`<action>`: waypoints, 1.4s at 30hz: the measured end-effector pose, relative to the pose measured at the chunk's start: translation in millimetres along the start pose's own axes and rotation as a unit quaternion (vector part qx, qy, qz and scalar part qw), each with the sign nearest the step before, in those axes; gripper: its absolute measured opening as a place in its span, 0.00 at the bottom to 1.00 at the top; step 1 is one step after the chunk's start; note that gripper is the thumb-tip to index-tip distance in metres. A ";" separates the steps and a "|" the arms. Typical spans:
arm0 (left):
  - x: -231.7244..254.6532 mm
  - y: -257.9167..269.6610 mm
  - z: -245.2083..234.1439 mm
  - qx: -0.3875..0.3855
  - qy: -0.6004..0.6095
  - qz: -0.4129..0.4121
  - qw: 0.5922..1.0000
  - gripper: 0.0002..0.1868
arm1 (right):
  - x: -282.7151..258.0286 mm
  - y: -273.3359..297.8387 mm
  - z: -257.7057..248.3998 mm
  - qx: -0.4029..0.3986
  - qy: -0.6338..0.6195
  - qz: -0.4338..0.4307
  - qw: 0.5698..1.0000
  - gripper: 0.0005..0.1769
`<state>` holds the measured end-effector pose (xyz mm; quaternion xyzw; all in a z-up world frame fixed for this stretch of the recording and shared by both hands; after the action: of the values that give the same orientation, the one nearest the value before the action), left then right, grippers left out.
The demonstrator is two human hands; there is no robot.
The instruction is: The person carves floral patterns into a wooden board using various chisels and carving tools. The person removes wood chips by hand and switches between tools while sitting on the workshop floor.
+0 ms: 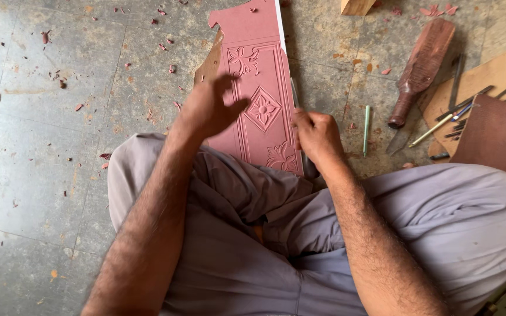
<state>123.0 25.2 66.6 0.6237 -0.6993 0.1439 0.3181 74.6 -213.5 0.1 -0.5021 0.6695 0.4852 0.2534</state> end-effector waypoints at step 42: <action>-20.7 -23.9 117.5 -0.200 -0.071 -0.087 0.973 0.11 | -1.3 3.1 39.7 -0.037 -0.163 0.052 0.985 0.16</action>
<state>115.2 -33.2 -39.9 0.6147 -0.6777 -0.0718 0.3971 66.4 -177.0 -13.5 -0.3901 0.6257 0.5977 0.3147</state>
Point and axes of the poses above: each hand's wrist, its own y-axis away from the middle knuckle, its own z-axis out of the palm, x = y × z, the point moved 9 cm from there along -y, towards the middle knuckle
